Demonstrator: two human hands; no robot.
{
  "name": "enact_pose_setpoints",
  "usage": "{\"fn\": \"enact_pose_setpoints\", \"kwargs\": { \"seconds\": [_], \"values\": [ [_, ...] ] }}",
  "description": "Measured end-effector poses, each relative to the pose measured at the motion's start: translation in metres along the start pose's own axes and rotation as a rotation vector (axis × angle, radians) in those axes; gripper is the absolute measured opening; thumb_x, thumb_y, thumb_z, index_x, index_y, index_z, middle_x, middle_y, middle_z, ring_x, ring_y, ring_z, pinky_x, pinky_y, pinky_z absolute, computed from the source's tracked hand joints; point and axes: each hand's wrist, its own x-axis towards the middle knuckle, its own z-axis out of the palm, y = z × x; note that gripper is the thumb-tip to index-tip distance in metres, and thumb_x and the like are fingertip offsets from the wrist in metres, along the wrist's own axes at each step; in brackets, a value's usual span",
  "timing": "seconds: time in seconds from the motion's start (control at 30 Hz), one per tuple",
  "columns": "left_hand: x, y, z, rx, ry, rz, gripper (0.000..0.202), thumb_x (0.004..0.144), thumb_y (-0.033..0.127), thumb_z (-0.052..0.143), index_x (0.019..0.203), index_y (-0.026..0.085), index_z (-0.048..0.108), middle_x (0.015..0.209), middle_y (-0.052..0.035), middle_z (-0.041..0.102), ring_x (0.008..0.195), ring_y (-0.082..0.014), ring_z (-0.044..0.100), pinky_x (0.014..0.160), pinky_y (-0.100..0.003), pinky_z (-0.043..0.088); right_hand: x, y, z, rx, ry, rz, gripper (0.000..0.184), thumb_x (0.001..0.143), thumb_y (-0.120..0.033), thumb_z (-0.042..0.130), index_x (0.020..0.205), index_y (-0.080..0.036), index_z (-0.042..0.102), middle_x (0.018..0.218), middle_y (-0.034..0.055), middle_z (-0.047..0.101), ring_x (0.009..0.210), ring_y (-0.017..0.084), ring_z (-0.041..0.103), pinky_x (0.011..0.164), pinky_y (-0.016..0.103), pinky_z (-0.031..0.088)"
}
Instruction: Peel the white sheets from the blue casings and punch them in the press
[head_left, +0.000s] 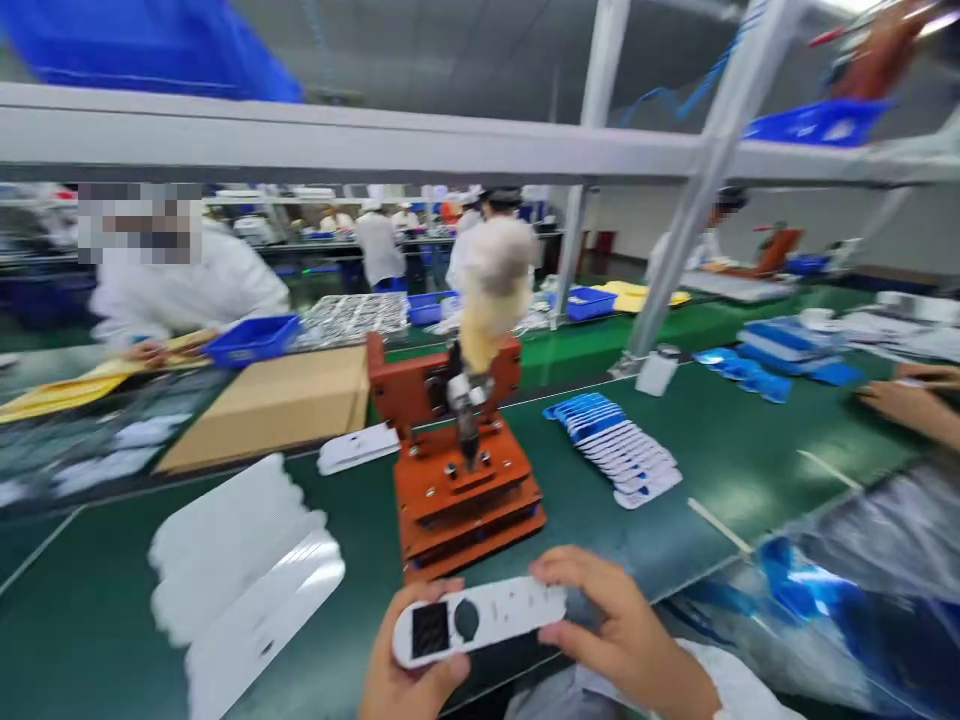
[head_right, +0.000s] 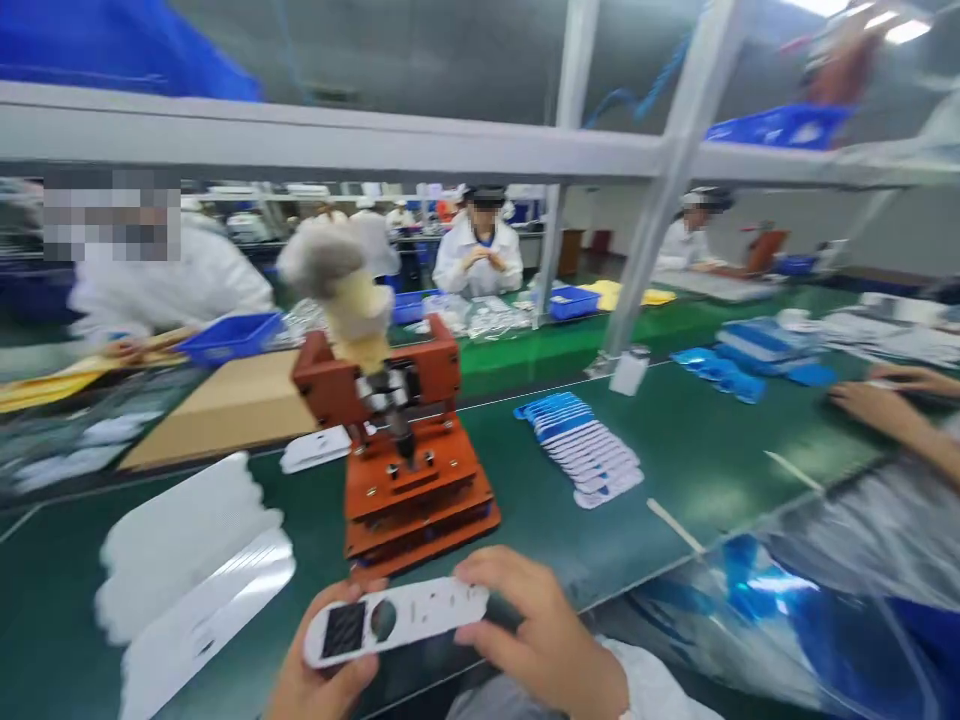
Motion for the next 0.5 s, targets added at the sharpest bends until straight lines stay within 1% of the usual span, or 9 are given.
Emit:
{"fn": "enact_pose_setpoints", "kwargs": {
  "seconds": [0.07, 0.13, 0.2, 0.27, 0.37, 0.5],
  "values": [
    [-0.006, 0.006, -0.014, 0.027, -0.018, 0.031, 0.051, 0.053, 0.045, 0.081, 0.093, 0.023, 0.06, 0.098, -0.0051, 0.068, 0.09, -0.0235, 0.064, 0.078, -0.033, 0.052, 0.003, 0.016, 0.008, 0.067, 0.031, 0.086, 0.029, 0.081, -0.028, 0.064, 0.107, -0.026, 0.052, 0.106, 0.0065, 0.063, 0.1, 0.019, 0.061, 0.087, 0.031, 0.051],
    [-0.005, 0.009, -0.027, 0.139, -0.028, 0.071, 0.049, 0.061, 0.042, 0.077, 0.102, 0.022, 0.059, 0.101, -0.0068, 0.067, 0.09, -0.0216, 0.062, 0.078, -0.031, 0.051, 0.008, 0.033, 0.01, 0.104, 0.077, 0.182, 0.029, 0.081, -0.031, 0.064, 0.102, -0.024, 0.045, 0.106, 0.0073, 0.063, 0.101, 0.019, 0.06, 0.087, 0.033, 0.05],
    [0.001, 0.011, -0.037, 0.288, 0.034, 0.145, 0.047, 0.068, 0.043, 0.071, 0.108, 0.022, 0.056, 0.106, -0.0079, 0.064, 0.09, -0.0201, 0.059, 0.078, -0.032, 0.049, 0.018, 0.048, 0.006, 0.079, 0.113, 0.238, 0.032, 0.079, -0.036, 0.065, 0.096, -0.023, 0.04, 0.106, 0.0089, 0.064, 0.102, 0.02, 0.06, 0.089, 0.037, 0.048],
    [0.01, 0.013, -0.045, 0.461, 0.088, 0.22, 0.04, 0.075, 0.042, 0.064, 0.109, 0.023, 0.055, 0.108, -0.008, 0.061, 0.09, -0.0197, 0.056, 0.079, -0.033, 0.048, 0.033, 0.059, -0.001, 0.008, 0.13, 0.276, 0.035, 0.078, -0.041, 0.065, 0.093, -0.023, 0.038, 0.107, 0.0099, 0.064, 0.104, 0.022, 0.059, 0.091, 0.04, 0.046],
    [0.026, 0.018, -0.047, 0.698, 0.055, 0.328, 0.031, 0.084, 0.038, 0.055, 0.111, 0.025, 0.053, 0.11, -0.0069, 0.058, 0.099, -0.0209, 0.054, 0.084, -0.037, 0.046, 0.055, 0.066, -0.009, -0.129, 0.136, 0.325, 0.039, 0.075, -0.047, 0.063, 0.091, -0.023, 0.038, 0.11, 0.0103, 0.062, 0.107, 0.025, 0.058, 0.09, 0.042, 0.045],
    [0.042, 0.021, -0.041, 0.868, -0.007, 0.513, 0.028, 0.088, 0.031, 0.049, 0.116, 0.025, 0.048, 0.116, -0.0065, 0.054, 0.111, -0.0209, 0.049, 0.094, -0.04, 0.043, 0.078, 0.061, -0.008, -0.198, 0.067, 0.368, 0.039, 0.075, -0.049, 0.061, 0.092, -0.023, 0.038, 0.11, 0.0095, 0.062, 0.105, 0.027, 0.059, 0.085, 0.04, 0.047]
  ]
}}
